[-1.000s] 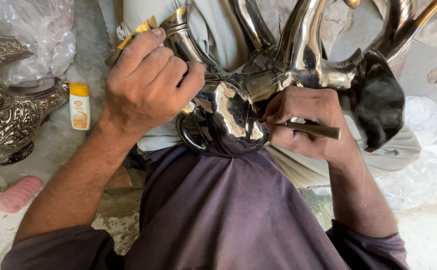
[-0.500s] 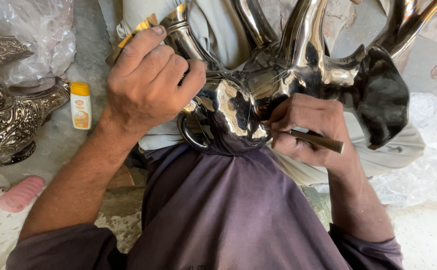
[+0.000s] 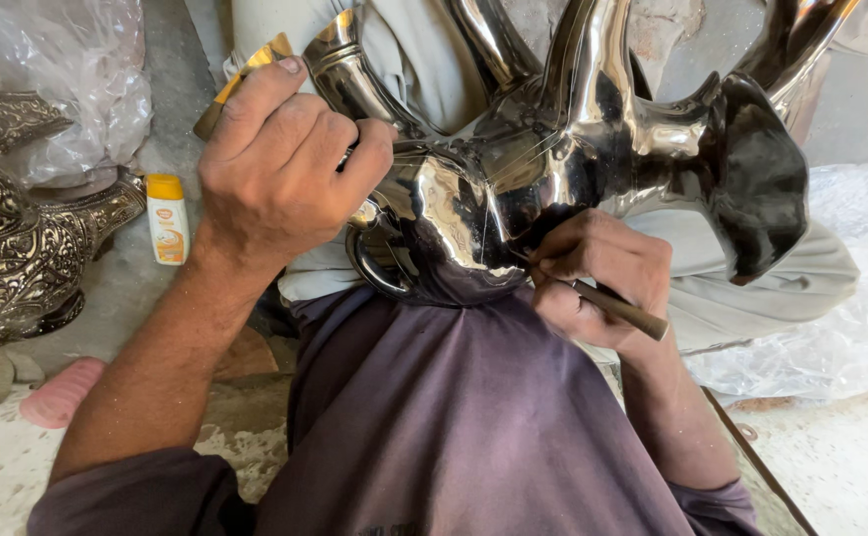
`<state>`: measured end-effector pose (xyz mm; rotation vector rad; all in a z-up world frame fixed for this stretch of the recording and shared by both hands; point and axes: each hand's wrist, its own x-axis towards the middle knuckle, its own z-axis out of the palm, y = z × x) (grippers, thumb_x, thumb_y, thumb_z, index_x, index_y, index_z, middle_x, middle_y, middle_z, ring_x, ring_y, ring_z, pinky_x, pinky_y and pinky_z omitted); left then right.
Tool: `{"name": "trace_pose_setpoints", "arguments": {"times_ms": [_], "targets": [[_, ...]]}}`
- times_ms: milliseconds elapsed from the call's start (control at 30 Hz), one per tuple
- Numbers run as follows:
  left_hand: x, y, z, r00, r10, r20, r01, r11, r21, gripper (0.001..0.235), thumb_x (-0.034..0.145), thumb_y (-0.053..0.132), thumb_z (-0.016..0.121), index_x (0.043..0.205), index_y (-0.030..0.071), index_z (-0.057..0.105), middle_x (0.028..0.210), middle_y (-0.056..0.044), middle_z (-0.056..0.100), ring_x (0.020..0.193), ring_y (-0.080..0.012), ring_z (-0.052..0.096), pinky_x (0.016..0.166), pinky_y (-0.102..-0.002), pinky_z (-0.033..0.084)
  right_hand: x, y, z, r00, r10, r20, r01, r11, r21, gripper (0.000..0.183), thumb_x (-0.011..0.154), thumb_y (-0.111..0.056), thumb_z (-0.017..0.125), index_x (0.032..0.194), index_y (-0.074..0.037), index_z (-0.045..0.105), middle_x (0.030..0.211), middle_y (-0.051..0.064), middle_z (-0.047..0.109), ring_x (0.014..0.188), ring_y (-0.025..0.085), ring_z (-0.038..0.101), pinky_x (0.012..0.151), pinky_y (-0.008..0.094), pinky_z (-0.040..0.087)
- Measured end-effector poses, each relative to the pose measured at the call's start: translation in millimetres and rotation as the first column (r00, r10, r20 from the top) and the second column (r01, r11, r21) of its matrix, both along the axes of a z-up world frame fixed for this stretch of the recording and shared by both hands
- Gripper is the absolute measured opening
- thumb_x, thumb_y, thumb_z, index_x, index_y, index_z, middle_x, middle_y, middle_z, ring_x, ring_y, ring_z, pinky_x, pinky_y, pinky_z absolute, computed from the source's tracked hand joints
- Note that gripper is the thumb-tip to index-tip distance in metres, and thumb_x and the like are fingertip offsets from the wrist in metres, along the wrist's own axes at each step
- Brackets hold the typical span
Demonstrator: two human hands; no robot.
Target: The person uses a small metal tool to engrave intricate patterns onto a polished silver-colored metal figurine. They hold the figurine steady with one hand while carefully carving designs into its surface with the other.
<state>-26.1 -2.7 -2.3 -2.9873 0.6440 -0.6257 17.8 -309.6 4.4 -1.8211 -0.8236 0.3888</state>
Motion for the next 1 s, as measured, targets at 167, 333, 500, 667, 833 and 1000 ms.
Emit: {"name": "trace_pose_setpoints", "arguments": {"times_ms": [167, 333, 500, 667, 833, 1000], "targets": [[-0.7, -2.2, 6.7, 0.999, 0.002, -0.038, -0.001, 1.000, 0.005, 0.008, 0.102, 0.016, 0.076, 0.095, 0.017, 0.073, 0.077, 0.005, 0.051, 0.086, -0.0113, 0.061, 0.111, -0.034, 0.049, -14.3, -1.7, -7.9, 0.995, -0.089, 0.053, 0.087, 0.995, 0.040, 0.012, 0.081, 0.003, 0.066, 0.076, -0.002, 0.055, 0.079, 0.011, 0.066, 0.070, 0.019, 0.069, 0.060, 0.029, 0.057], [0.1, -3.8, 9.5, 0.998, 0.007, -0.070, -0.005, 1.000, 0.017, 0.012, 0.102, 0.016, 0.079, 0.092, 0.016, 0.073, 0.076, 0.005, 0.052, 0.083, -0.0118, 0.059, 0.108, -0.035, 0.050, -26.6, 0.4, -12.4, 0.983, -0.185, 0.018, 0.181, 0.974, 0.134, 0.011, 0.079, 0.005, 0.063, 0.077, 0.001, 0.053, 0.076, 0.014, 0.063, 0.065, 0.019, 0.066, 0.057, 0.029, 0.055], [0.3, -5.5, 8.0, 0.998, 0.012, -0.056, -0.010, 0.999, 0.039, 0.016, 0.104, 0.020, 0.080, 0.091, 0.018, 0.073, 0.074, 0.004, 0.052, 0.084, -0.0124, 0.060, 0.107, -0.035, 0.050, -35.7, 0.9, -17.9, 0.968, -0.252, 0.019, 0.243, 0.950, 0.194, 0.014, 0.078, 0.010, 0.060, 0.076, 0.001, 0.049, 0.074, 0.016, 0.062, 0.063, 0.020, 0.065, 0.056, 0.030, 0.054], [-0.6, -5.7, 4.4, 0.999, 0.007, -0.035, -0.006, 0.999, 0.035, 0.012, 0.105, 0.020, 0.077, 0.094, 0.018, 0.073, 0.078, 0.005, 0.053, 0.087, -0.0128, 0.060, 0.109, -0.036, 0.049, -42.0, 0.8, -22.3, 0.960, -0.282, -0.002, 0.275, 0.935, 0.226, 0.014, 0.076, 0.011, 0.060, 0.076, 0.002, 0.050, 0.074, 0.016, 0.062, 0.063, 0.021, 0.065, 0.056, 0.030, 0.055], [-1.1, -5.3, -0.7, 1.000, 0.013, -0.019, -0.012, 0.999, 0.051, 0.015, 0.105, 0.023, 0.079, 0.092, 0.019, 0.074, 0.075, 0.005, 0.052, 0.087, -0.0119, 0.060, 0.109, -0.035, 0.049, -48.0, 0.3, -24.1, 0.952, -0.306, 0.002, 0.298, 0.928, 0.222, 0.018, 0.075, 0.013, 0.063, 0.076, 0.001, 0.050, 0.074, 0.016, 0.063, 0.064, 0.022, 0.065, 0.057, 0.031, 0.054], [-0.8, -5.7, -1.4, 1.000, 0.011, -0.016, -0.010, 0.999, 0.047, 0.013, 0.104, 0.020, 0.078, 0.092, 0.020, 0.074, 0.075, 0.005, 0.052, 0.088, -0.0113, 0.059, 0.109, -0.035, 0.049, -51.9, 0.2, -27.7, 0.943, -0.332, 0.021, 0.320, 0.923, 0.214, 0.023, 0.076, 0.012, 0.066, 0.074, -0.001, 0.048, 0.074, 0.015, 0.064, 0.065, 0.022, 0.067, 0.057, 0.031, 0.055]]}}
